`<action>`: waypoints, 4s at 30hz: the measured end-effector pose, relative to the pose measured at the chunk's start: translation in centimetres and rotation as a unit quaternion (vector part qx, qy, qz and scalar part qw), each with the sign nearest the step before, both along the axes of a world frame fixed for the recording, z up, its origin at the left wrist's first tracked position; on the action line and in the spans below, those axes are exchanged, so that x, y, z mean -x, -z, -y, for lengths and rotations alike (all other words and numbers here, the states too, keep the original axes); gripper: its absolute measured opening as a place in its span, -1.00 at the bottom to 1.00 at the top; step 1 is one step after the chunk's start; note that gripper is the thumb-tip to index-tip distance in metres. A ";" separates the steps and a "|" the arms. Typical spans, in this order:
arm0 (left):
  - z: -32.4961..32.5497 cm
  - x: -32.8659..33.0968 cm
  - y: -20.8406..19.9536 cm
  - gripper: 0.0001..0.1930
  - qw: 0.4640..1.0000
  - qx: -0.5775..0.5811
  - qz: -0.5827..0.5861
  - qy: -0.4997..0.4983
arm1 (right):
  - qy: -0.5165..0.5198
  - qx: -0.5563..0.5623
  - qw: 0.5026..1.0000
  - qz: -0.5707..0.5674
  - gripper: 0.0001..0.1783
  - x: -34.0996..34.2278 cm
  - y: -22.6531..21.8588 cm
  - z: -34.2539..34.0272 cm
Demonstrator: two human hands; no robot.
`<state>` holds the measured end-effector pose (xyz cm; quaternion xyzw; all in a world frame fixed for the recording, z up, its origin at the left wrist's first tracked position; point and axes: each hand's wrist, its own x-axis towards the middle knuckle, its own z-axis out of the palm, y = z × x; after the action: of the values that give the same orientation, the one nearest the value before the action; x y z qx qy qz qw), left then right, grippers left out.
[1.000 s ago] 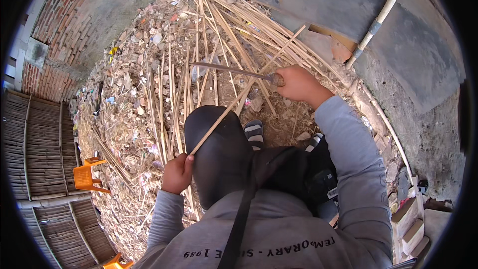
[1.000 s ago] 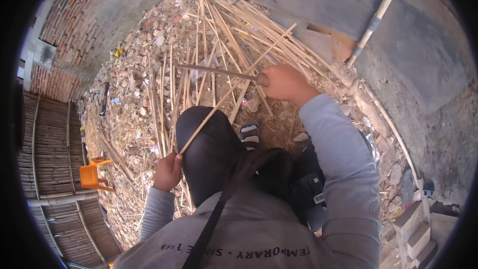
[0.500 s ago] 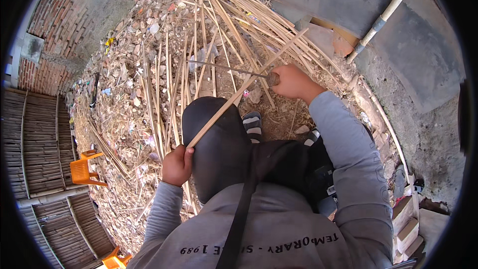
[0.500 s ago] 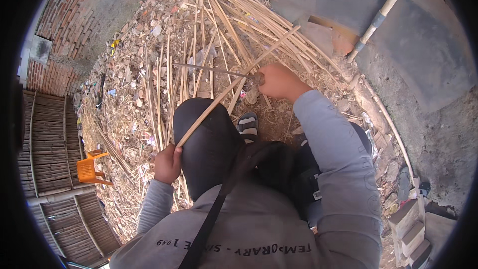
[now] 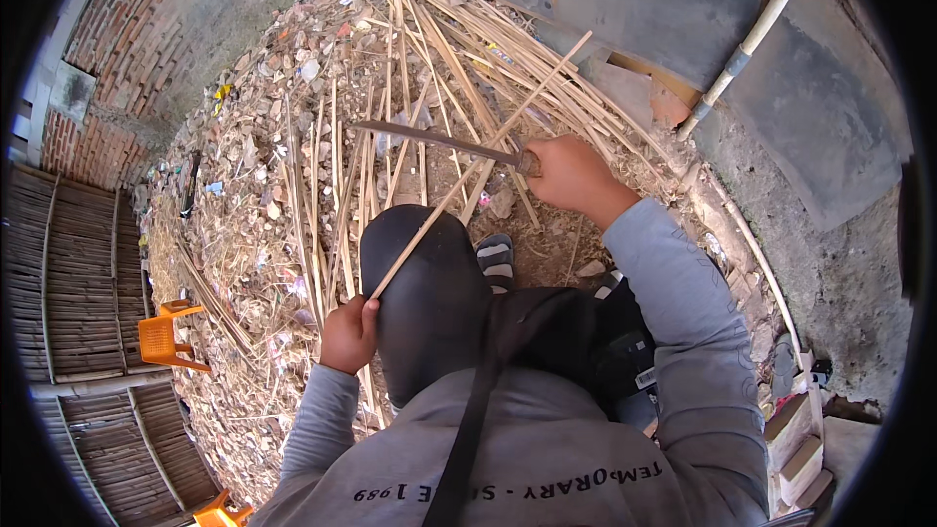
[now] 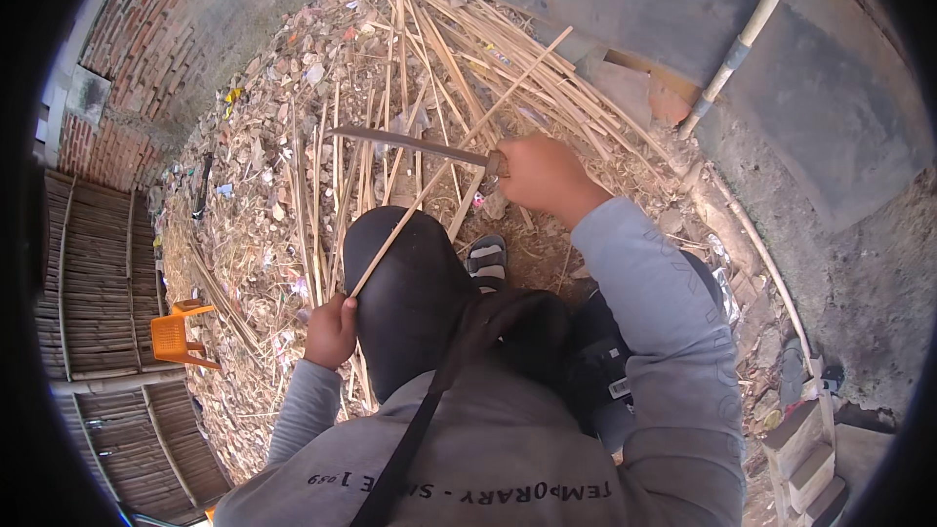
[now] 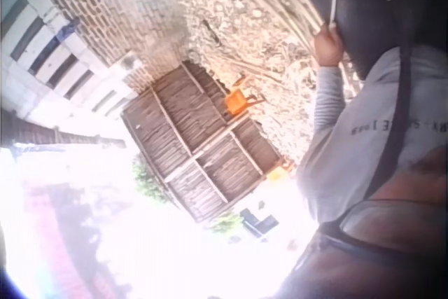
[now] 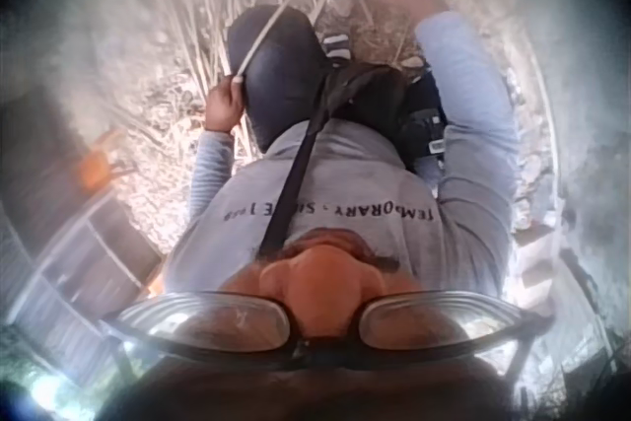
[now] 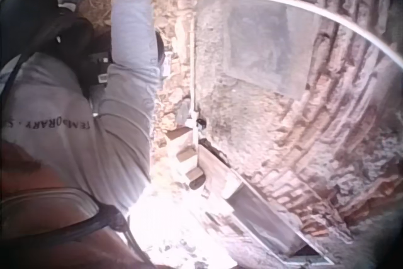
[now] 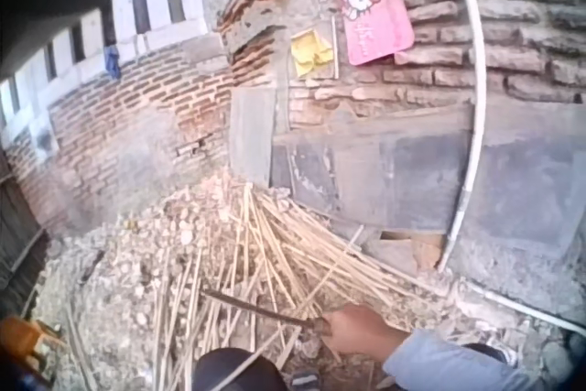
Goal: The person strips layers from a thin bamboo stick using a knife held in the right hand while the left hand holds the bamboo. The person performs repeated scraping motions along the length of the bamboo stick while sitting on the ground in an outdoor workshop area.
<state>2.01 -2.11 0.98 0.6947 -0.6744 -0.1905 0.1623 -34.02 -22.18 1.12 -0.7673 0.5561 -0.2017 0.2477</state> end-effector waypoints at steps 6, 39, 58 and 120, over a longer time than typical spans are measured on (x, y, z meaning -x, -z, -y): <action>0.7 1.1 0.0 -0.55 0.999 0.029 0.031 -0.010 | 0.048 -0.039 0.997 -0.036 -0.66 2.7 2.9 2.7; -2.7 -0.4 -0.6 -0.48 0.991 -0.086 -0.102 -0.016 | -0.076 0.072 0.993 -0.054 -0.72 1.1 0.6 0.0; -2.0 1.3 -2.0 -0.70 1.000 -0.011 -0.009 -0.017 | -0.097 0.010 0.991 -0.086 -0.73 0.7 0.1 0.2; -0.1 0.7 -1.6 -0.66 0.999 -0.042 0.008 0.023 | 0.043 -0.005 0.998 -0.042 -0.60 3.9 3.4 3.1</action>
<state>1.33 -1.98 2.58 0.6865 -0.6830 -0.2171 0.1231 -37.91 -25.26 -2.33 -0.7490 0.5997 -0.1773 0.2188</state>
